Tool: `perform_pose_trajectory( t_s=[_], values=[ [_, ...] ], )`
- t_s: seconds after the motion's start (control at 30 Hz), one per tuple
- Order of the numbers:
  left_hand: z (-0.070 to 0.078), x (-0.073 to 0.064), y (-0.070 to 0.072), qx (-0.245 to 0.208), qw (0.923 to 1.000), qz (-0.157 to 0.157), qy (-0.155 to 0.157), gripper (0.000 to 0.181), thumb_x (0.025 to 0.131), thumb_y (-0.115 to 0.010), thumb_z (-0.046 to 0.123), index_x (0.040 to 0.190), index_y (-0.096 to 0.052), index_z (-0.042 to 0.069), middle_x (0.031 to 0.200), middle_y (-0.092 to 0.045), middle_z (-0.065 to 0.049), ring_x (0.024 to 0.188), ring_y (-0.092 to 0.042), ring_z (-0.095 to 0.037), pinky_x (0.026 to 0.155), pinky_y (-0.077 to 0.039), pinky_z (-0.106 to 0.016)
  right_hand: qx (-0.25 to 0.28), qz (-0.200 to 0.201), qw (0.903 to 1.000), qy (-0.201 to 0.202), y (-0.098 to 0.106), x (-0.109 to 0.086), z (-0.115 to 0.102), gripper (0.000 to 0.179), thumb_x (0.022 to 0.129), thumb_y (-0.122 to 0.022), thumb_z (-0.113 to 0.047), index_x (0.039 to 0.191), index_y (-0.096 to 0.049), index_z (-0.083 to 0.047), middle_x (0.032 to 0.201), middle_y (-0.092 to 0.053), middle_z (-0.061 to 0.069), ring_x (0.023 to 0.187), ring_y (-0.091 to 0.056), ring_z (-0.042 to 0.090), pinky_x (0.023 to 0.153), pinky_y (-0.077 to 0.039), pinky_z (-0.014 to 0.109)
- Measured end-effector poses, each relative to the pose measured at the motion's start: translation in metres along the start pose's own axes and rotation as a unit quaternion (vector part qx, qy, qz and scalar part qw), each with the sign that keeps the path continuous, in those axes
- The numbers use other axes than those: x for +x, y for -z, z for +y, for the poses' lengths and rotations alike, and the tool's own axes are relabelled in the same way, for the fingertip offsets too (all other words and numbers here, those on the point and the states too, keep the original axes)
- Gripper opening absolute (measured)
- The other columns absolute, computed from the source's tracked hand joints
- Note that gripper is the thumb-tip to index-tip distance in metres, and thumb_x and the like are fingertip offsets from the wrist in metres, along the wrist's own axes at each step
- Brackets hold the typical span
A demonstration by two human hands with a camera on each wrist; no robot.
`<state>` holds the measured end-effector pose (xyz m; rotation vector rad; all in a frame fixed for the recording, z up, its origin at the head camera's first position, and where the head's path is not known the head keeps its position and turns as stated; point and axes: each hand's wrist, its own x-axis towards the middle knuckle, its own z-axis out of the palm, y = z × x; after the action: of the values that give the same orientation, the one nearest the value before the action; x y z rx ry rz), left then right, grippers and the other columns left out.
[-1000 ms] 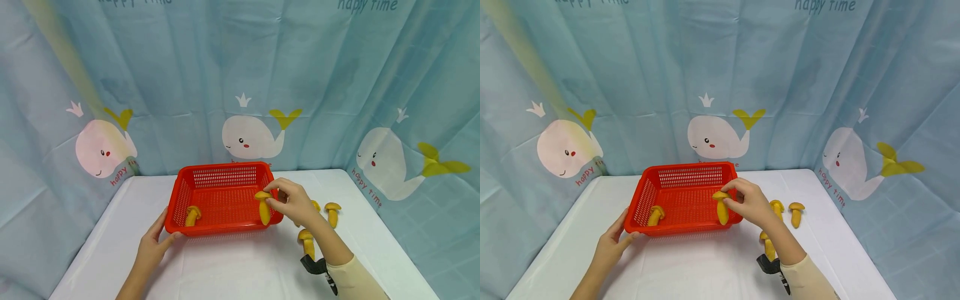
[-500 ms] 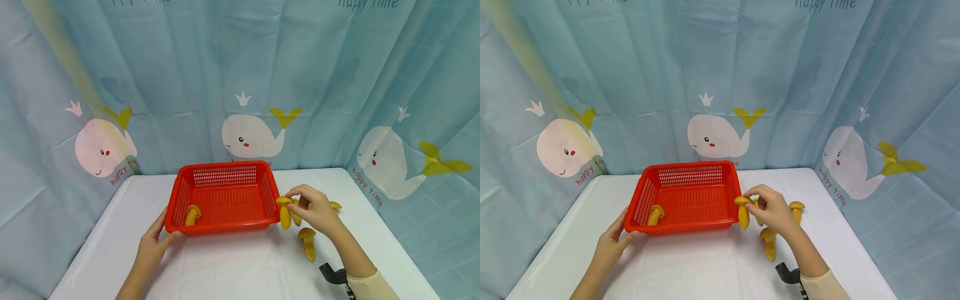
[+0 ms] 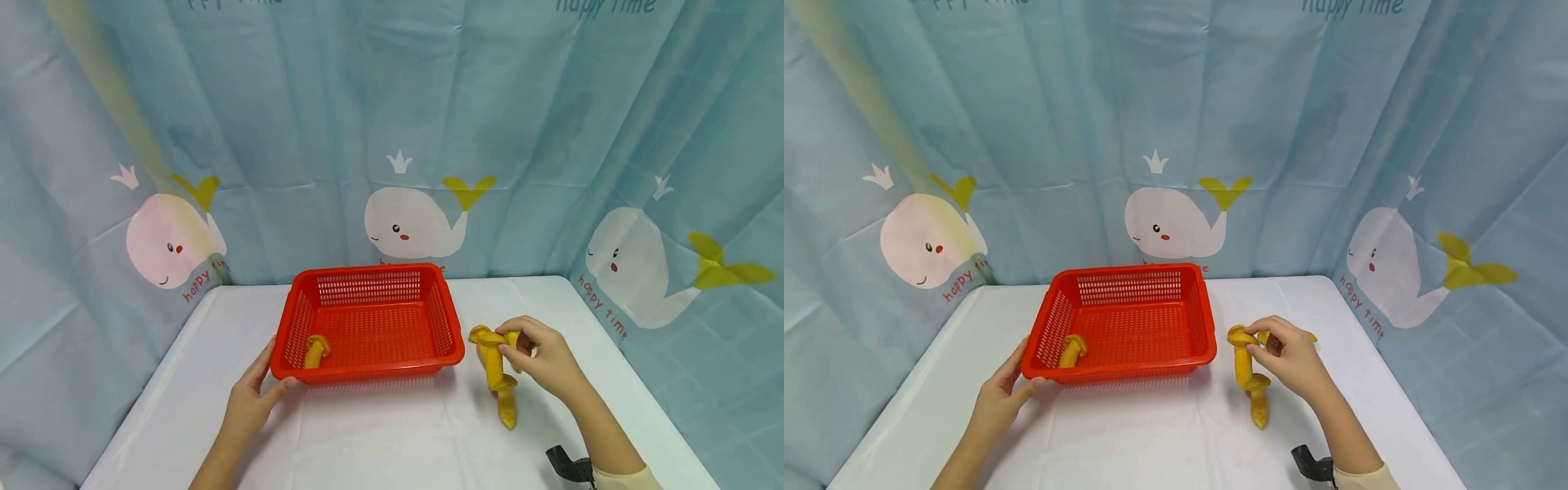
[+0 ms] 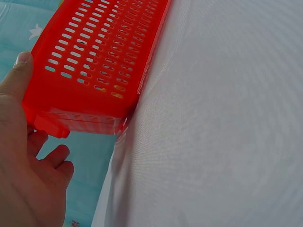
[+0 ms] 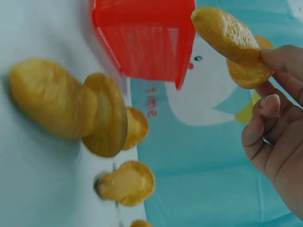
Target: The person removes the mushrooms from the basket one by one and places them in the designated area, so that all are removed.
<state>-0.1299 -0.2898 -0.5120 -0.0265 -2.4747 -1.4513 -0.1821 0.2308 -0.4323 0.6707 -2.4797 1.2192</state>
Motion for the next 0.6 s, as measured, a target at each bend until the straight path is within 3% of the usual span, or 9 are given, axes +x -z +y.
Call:
perform_pose_trajectory(
  t_s=[0.2, 0.4, 0.6],
  values=[
    [0.0, 0.001, 0.0, 0.005, 1.0, -0.004, 0.006, 0.085, 0.092, -0.079, 0.026, 0.162, -0.031, 0.033, 0.165, -0.035, 0.007, 0.144, -0.03, 0.011, 0.102, -0.028, 0.0, -0.005, 0.009, 0.9999, -0.009, 0.008, -0.011, 0.014, 0.028, 0.088, -0.081, -0.006, 0.109, -0.072, -0.023, 0.101, -0.069, -0.007, 0.065, -0.051, 0.011, 0.051, -0.046, 0.024],
    [-0.002, 0.003, 0.0, 0.01, 0.9999, -0.006, 0.002, 0.086, 0.092, -0.079, 0.027, 0.162, -0.03, 0.033, 0.165, -0.035, 0.006, 0.15, -0.032, -0.001, 0.103, -0.028, -0.001, 0.002, 0.016, 0.9998, -0.015, 0.014, -0.016, 0.025, 0.028, 0.088, -0.08, -0.005, 0.109, -0.072, -0.021, 0.093, -0.065, -0.005, 0.065, -0.051, 0.011, 0.051, -0.044, 0.025],
    [-0.001, 0.001, 0.001, 0.002, 1.0, -0.003, 0.0, 0.086, 0.091, -0.08, 0.024, 0.162, -0.031, 0.031, 0.165, -0.036, 0.004, 0.147, -0.031, 0.005, 0.103, -0.028, 0.0, 0.007, 0.014, 0.9997, -0.021, 0.017, -0.019, 0.034, 0.027, 0.088, -0.08, -0.005, 0.11, -0.071, -0.02, 0.093, -0.064, -0.004, 0.066, -0.051, 0.012, 0.052, -0.045, 0.025]
  ],
)
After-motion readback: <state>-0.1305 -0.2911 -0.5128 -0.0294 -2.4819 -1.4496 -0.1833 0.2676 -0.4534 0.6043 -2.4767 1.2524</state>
